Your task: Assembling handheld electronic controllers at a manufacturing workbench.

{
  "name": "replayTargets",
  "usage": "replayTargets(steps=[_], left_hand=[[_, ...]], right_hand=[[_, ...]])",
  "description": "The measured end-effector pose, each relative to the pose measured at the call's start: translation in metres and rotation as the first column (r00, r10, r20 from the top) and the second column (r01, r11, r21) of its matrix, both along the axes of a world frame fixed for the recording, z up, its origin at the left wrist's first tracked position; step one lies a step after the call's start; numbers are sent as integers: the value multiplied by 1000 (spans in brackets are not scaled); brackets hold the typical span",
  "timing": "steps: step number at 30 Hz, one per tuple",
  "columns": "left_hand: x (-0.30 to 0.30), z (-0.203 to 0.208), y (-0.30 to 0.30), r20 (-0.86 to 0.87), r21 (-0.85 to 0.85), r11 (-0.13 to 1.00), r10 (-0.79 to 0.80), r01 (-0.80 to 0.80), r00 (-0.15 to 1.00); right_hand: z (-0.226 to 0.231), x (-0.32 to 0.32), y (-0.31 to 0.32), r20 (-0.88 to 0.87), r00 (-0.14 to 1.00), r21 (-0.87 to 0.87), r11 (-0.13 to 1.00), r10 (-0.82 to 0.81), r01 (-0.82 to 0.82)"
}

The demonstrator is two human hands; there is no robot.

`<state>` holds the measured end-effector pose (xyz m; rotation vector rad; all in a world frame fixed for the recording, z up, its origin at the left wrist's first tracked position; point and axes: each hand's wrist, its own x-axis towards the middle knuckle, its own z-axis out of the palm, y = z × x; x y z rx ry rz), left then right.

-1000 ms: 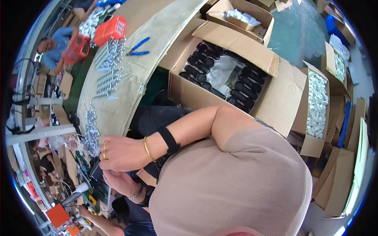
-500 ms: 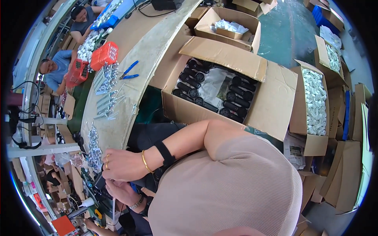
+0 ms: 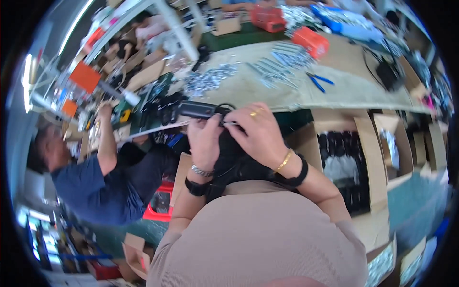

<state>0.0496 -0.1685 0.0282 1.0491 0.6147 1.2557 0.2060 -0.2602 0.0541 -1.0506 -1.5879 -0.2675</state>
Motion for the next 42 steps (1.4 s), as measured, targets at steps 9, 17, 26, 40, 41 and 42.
replayTargets(steps=[9,17,26,40,41,42], left_hand=[[-11,-1,9,47,40,996,74,-76,996],[5,-9,41,22,77,982,170,-171,985],[17,-20,58,82,77,981,172,-178,982],[33,-11,49,78,110,993,41,-49,996],[34,-13,52,77,107,993,42,-50,996],[34,-16,56,68,107,992,57,-64,996]], right_hand=[[2,-14,25,22,995,-93,991,102,-99],[6,2,74,67,996,-69,996,60,-56],[-5,6,98,53,997,-119,992,59,-52],[3,15,79,21,999,-121,992,-38,41],[3,15,82,20,999,-124,991,-38,40],[1,15,86,27,999,-129,991,-39,42]])
